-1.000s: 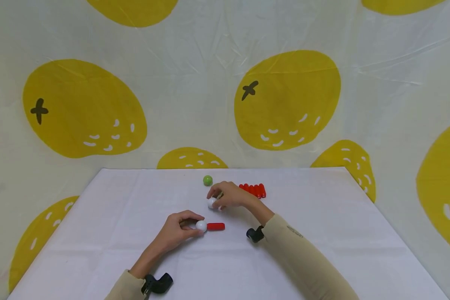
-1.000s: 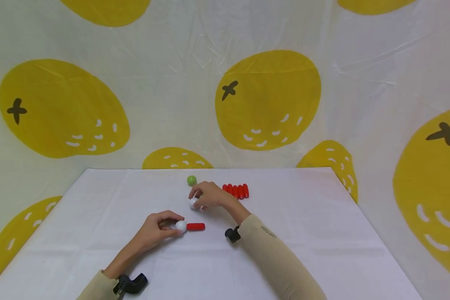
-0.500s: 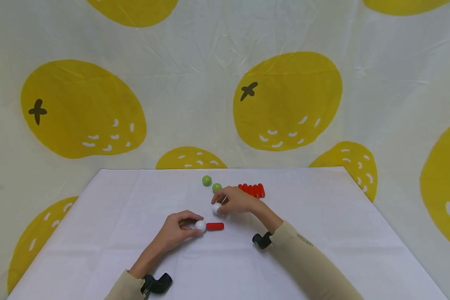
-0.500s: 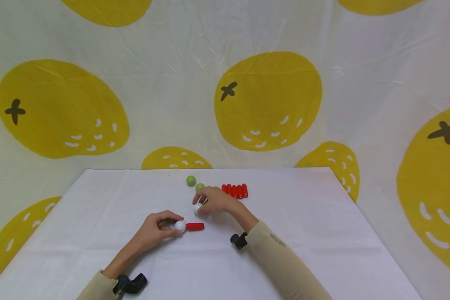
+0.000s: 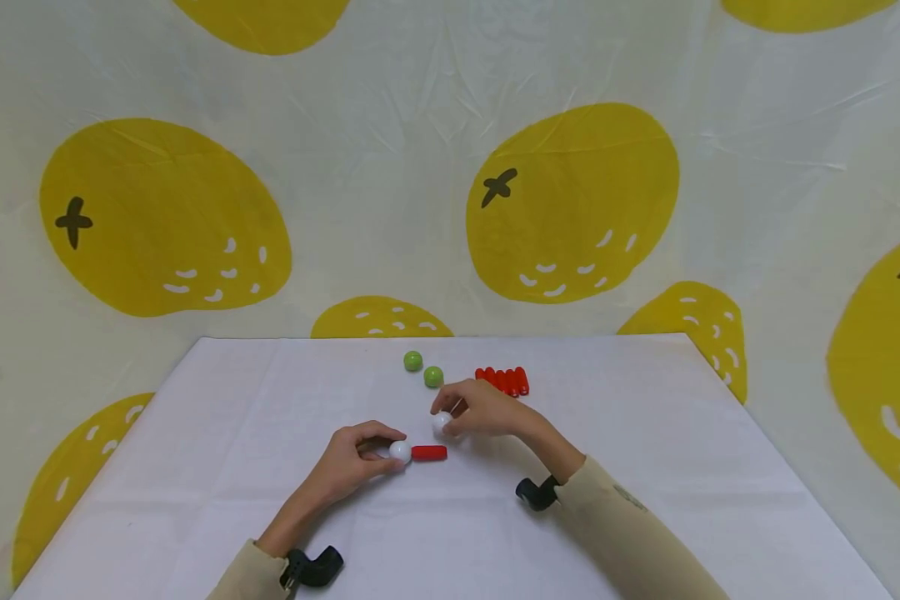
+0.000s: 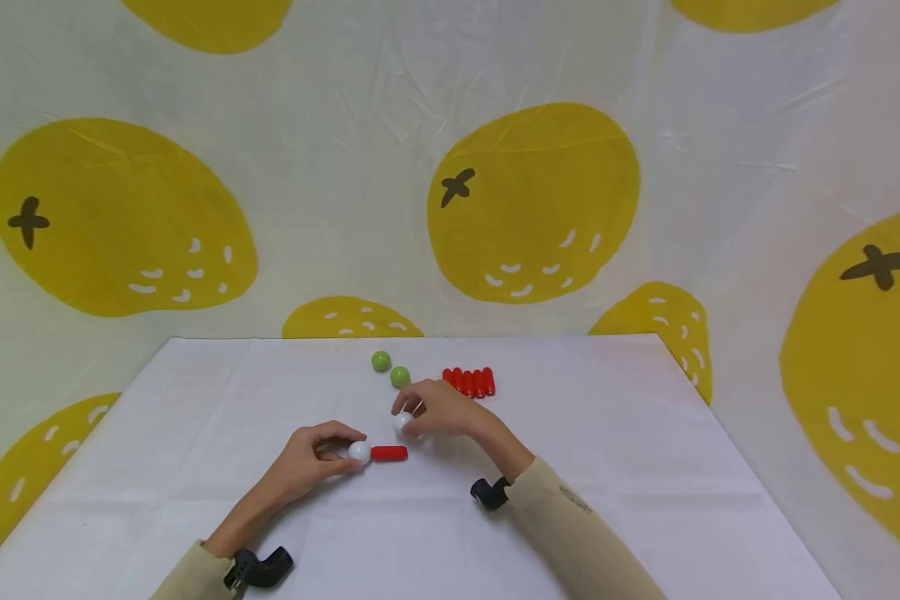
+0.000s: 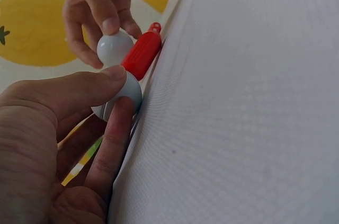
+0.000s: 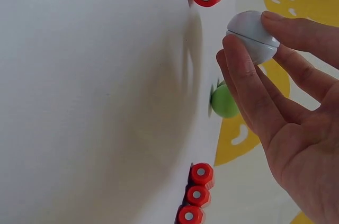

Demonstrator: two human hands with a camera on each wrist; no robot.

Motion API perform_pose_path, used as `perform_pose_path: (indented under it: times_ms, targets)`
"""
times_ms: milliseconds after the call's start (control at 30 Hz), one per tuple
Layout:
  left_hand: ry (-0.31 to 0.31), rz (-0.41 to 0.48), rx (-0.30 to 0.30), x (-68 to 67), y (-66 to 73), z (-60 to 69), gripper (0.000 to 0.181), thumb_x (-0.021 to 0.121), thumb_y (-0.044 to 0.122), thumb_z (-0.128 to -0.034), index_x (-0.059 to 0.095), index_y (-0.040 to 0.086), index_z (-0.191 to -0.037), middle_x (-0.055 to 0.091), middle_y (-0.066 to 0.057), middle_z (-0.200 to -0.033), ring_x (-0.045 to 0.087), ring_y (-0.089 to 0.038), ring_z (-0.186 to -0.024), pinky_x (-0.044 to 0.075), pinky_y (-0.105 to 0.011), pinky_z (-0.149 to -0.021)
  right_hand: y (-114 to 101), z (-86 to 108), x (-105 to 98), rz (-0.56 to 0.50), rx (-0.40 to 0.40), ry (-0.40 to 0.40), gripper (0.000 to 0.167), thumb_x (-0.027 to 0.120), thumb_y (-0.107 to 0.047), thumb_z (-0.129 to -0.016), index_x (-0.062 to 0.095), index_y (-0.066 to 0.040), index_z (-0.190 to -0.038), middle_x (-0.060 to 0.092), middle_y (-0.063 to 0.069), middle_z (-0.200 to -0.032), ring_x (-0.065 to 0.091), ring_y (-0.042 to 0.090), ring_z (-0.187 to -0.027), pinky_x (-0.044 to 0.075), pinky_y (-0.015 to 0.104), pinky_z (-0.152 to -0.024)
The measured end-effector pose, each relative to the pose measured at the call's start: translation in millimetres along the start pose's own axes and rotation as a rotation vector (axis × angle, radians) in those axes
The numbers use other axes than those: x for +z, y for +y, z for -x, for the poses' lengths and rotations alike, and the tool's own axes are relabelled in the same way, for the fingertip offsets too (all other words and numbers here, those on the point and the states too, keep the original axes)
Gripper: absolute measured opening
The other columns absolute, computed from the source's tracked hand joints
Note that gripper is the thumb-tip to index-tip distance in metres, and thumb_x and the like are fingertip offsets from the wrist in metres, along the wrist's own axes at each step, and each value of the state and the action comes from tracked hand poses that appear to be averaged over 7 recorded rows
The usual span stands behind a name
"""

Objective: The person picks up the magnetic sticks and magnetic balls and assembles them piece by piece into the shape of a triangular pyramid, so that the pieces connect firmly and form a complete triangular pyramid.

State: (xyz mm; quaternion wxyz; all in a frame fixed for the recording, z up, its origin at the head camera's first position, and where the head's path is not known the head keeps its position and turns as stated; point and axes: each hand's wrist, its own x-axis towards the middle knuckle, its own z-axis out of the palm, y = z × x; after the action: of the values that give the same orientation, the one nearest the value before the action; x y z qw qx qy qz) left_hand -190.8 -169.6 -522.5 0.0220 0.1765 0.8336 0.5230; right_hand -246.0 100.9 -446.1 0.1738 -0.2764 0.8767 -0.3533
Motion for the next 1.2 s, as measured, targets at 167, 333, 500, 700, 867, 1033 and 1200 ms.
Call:
perform_pose_path:
  times_ms: [167,333,500,700,867,1033,1200]
  targets:
    - [-0.002,0.002,0.012,0.6,-1.7,-0.7,0.032,0.088,0.025,-0.0820,0.078,0.023,-0.112,0.075,0.002,-0.114,0.067,-0.010,-0.101,0.058,-0.020,-0.081,1.4,9.8,1.6,-0.018,0.040,0.010,0.024,0.076,-0.016,-0.091,0.074,-0.020,-0.115,0.073,-0.002,-0.112,0.066,0.019,-0.105,0.060,0.036,-0.086]
    - [0.009,0.015,0.020,0.8,-3.7,-0.9,0.033,0.089,0.024,-0.0818,0.078,0.020,-0.112,0.075,-0.002,-0.114,0.068,-0.010,-0.100,0.058,-0.020,-0.080,5.9,16.6,4.4,-0.039,0.030,0.004,0.025,0.076,-0.017,-0.091,0.074,-0.019,-0.116,0.073,-0.003,-0.113,0.066,0.019,-0.105,0.060,0.035,-0.086]
    - [0.016,0.015,0.018,0.9,-2.1,0.2,0.033,0.089,0.023,-0.0816,0.078,0.018,-0.113,0.075,-0.003,-0.114,0.068,-0.010,-0.099,0.058,-0.020,-0.079,9.3,21.9,6.1,-0.037,0.004,-0.005,0.027,0.077,-0.016,-0.091,0.073,-0.016,-0.118,0.073,-0.002,-0.113,0.067,0.019,-0.105,0.060,0.036,-0.088]
    - [0.016,0.020,-0.008,0.8,-0.7,1.1,0.034,0.088,0.024,-0.0822,0.077,0.018,-0.114,0.075,-0.002,-0.115,0.068,-0.014,-0.099,0.057,-0.019,-0.079,11.1,27.9,6.5,-0.033,-0.039,0.000,0.026,0.074,-0.013,-0.092,0.073,-0.012,-0.118,0.074,0.003,-0.114,0.069,0.020,-0.106,0.059,0.039,-0.092]
    - [0.012,0.038,-0.029,0.6,0.4,0.8,0.034,0.088,0.025,-0.0825,0.077,0.018,-0.114,0.075,-0.004,-0.113,0.069,-0.014,-0.096,0.057,-0.019,-0.078,13.0,32.8,7.9,-0.058,-0.052,0.007,0.026,0.075,-0.012,-0.092,0.072,-0.011,-0.117,0.074,0.002,-0.113,0.069,0.020,-0.105,0.059,0.038,-0.093]
    - [0.004,0.043,-0.036,0.7,-0.3,0.2,0.034,0.088,0.025,-0.0827,0.077,0.018,-0.114,0.075,-0.005,-0.113,0.069,-0.013,-0.094,0.057,-0.019,-0.078,14.9,36.9,10.8,-0.095,-0.046,0.010,0.025,0.075,-0.012,-0.092,0.071,-0.011,-0.117,0.073,0.001,-0.112,0.068,0.020,-0.105,0.059,0.035,-0.091]
    - [0.003,0.034,-0.019,0.9,-0.9,-0.1,0.034,0.087,0.025,-0.0832,0.077,0.018,-0.114,0.076,-0.005,-0.113,0.069,-0.011,-0.094,0.057,-0.019,-0.077,15.9,40.4,13.0,-0.114,-0.048,0.010,0.024,0.075,-0.011,-0.092,0.071,-0.013,-0.115,0.073,0.002,-0.112,0.068,0.020,-0.105,0.059,0.037,-0.093]
